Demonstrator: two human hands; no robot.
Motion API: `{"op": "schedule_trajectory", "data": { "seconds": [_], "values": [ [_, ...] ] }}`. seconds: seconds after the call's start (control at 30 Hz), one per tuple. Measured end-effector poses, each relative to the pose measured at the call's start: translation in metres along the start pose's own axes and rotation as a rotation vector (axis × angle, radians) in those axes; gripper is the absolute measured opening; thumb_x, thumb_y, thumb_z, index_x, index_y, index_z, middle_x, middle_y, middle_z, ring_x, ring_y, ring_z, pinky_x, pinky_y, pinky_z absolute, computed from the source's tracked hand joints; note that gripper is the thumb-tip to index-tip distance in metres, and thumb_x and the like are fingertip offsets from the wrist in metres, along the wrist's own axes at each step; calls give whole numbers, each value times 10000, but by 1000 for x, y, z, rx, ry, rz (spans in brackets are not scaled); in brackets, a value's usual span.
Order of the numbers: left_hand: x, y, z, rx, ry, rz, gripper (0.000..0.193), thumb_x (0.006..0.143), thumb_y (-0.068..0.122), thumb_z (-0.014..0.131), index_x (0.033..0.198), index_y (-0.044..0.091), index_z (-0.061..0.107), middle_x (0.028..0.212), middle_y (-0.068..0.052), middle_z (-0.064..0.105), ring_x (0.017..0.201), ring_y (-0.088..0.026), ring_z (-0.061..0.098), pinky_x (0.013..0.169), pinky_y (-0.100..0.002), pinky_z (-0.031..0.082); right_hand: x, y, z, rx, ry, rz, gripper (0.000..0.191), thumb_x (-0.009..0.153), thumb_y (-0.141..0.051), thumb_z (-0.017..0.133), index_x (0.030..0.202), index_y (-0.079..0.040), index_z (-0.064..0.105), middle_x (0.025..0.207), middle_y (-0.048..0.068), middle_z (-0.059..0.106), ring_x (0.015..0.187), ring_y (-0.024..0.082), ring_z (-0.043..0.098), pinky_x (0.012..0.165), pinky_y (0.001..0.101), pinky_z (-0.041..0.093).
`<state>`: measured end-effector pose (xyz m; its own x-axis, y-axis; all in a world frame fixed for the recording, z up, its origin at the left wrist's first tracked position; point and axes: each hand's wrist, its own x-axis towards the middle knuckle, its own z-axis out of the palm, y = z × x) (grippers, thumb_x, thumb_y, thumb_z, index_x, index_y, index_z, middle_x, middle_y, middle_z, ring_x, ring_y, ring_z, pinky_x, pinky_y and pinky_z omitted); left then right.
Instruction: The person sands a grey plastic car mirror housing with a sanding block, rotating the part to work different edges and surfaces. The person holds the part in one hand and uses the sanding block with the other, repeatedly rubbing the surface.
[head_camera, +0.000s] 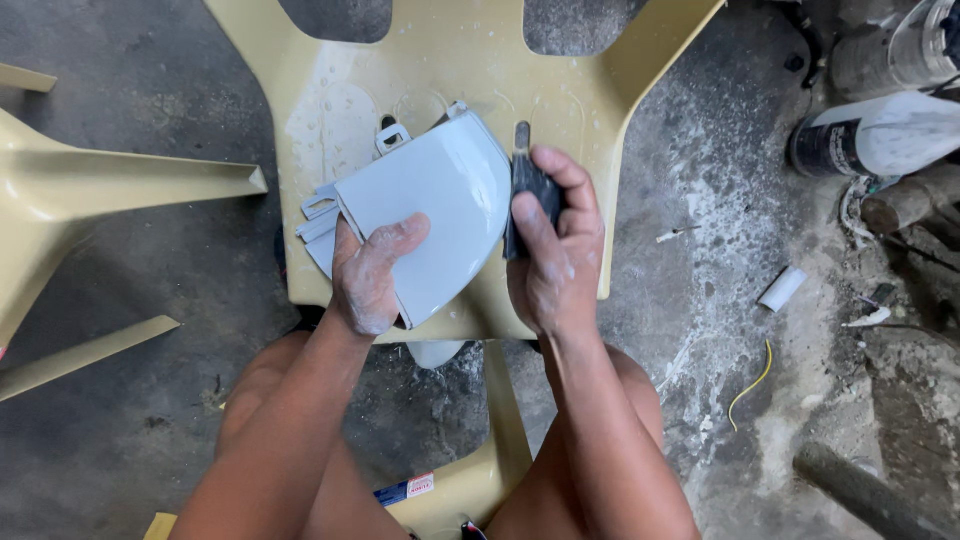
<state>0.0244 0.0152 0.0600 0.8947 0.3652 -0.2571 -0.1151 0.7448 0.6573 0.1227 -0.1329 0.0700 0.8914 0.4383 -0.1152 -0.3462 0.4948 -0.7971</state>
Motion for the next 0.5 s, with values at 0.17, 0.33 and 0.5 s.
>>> {"op": "schedule_trajectory", "data": {
  "seconds": [0.17, 0.33, 0.5],
  "values": [
    [-1, 14, 1, 78, -39, -132, 488, 924, 60, 623, 1392, -47, 534, 1235, -149, 662, 1104, -227, 675, 961, -366, 568, 9, -6, -8, -315, 13, -84, 422, 984, -98, 806, 1345, -8, 607, 1200, 91, 649, 1094, 152, 627, 1065, 313, 515],
    [4, 26, 7, 94, -70, -158, 505, 931, 88, 623, 1402, -67, 526, 1259, -167, 656, 1127, -228, 674, 983, -365, 557, 6, -8, -10, -464, -21, -182, 443, 980, -161, 822, 1355, -37, 622, 1279, 49, 634, 1141, 132, 622, 1086, 294, 505],
    [7, 33, 13, 89, -15, -146, 505, 918, 94, 596, 1395, -59, 525, 1241, -157, 662, 1103, -226, 679, 974, -362, 563, -8, -8, -7, -571, -84, -262, 421, 977, -171, 853, 1304, -32, 628, 1194, 30, 609, 1114, 120, 604, 1036, 259, 492]
  ]
}}
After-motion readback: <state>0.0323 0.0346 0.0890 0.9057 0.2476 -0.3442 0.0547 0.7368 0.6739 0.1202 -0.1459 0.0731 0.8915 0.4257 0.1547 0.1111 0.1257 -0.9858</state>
